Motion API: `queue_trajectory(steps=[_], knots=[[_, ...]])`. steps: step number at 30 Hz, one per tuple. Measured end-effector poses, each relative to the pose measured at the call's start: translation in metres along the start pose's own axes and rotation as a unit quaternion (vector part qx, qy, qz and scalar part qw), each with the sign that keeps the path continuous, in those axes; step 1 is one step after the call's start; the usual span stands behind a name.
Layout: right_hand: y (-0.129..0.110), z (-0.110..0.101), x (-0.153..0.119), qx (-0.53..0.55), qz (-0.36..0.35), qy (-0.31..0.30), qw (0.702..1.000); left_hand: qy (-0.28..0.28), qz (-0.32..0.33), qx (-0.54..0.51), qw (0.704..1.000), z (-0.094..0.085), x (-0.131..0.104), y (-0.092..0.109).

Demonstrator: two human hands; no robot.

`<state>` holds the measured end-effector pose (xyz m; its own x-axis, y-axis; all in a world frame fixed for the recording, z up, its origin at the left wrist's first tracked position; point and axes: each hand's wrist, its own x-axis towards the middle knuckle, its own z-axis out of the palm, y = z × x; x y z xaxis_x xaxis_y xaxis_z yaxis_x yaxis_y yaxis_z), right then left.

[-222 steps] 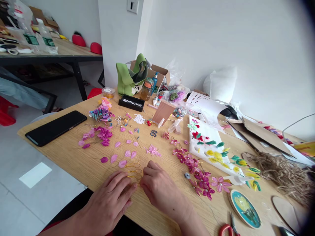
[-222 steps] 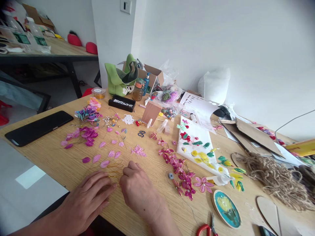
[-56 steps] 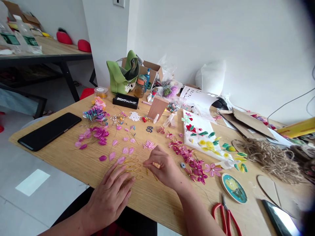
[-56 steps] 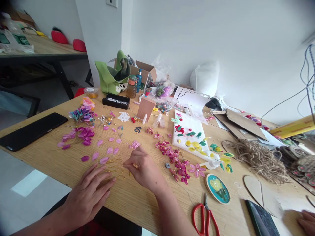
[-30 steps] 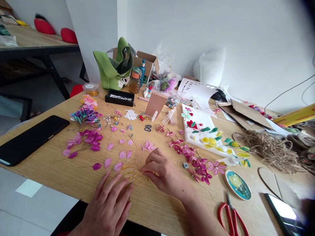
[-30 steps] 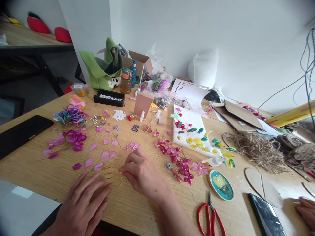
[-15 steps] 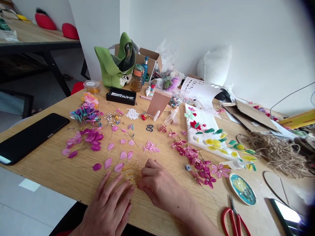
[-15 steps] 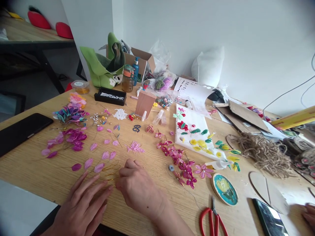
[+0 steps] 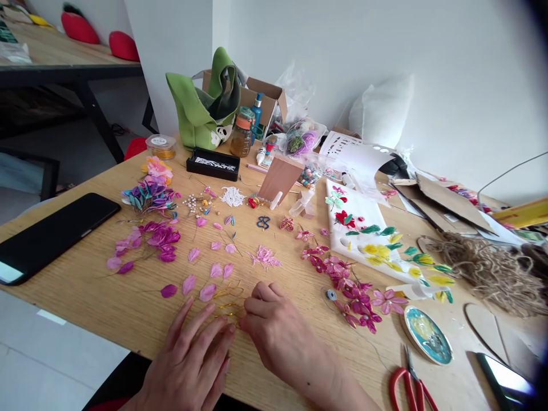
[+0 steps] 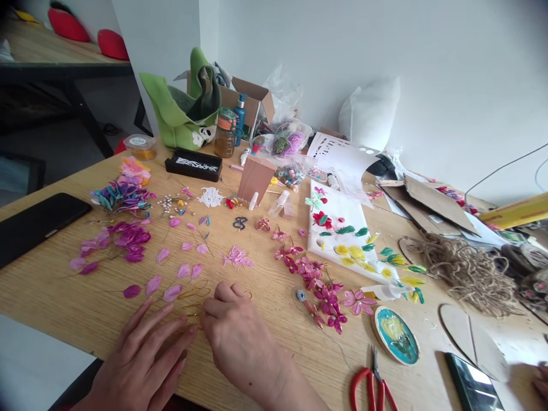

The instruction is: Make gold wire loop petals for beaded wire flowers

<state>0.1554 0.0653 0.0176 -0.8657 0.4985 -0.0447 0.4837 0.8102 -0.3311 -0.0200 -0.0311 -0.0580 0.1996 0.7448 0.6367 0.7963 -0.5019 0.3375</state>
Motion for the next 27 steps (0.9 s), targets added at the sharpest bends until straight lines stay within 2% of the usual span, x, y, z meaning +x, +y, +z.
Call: queue_trajectory(steps=[4,7,9,11,13,15,18,23,27], knots=[[0.001,0.000,0.001,0.012,0.004,0.003,1.000,-0.004,0.001,-0.006,1.000,0.000,0.000,-0.002],[0.008,-0.003,0.000,0.078,-0.011,0.022,0.997,0.001,0.005,-0.007,1.000,0.001,0.000,-0.003],[0.017,-0.005,-0.002,0.151,-0.018,0.081,0.985,0.004,0.009,-0.008,1.000,0.001,0.001,-0.004],[0.027,-0.008,-0.004,0.211,0.010,0.184,0.960,0.006,0.009,-0.008,1.000,-0.001,0.002,-0.003],[0.035,-0.011,-0.007,0.228,0.049,0.271,0.934,0.003,0.010,-0.005,1.000,-0.002,0.004,-0.002],[0.040,-0.013,-0.008,0.218,0.060,0.307,0.925,0.003,0.009,-0.003,1.000,-0.003,0.005,-0.001],[0.039,-0.013,-0.008,0.191,0.039,0.290,0.937,0.006,0.006,-0.008,1.000,-0.003,0.006,0.001],[0.028,-0.007,-0.006,0.097,0.052,0.185,0.977,0.007,0.009,-0.011,1.000,-0.003,0.007,0.001],[0.025,-0.004,-0.005,0.041,0.067,0.126,0.989,0.002,0.010,-0.007,1.000,-0.004,0.007,0.002]])
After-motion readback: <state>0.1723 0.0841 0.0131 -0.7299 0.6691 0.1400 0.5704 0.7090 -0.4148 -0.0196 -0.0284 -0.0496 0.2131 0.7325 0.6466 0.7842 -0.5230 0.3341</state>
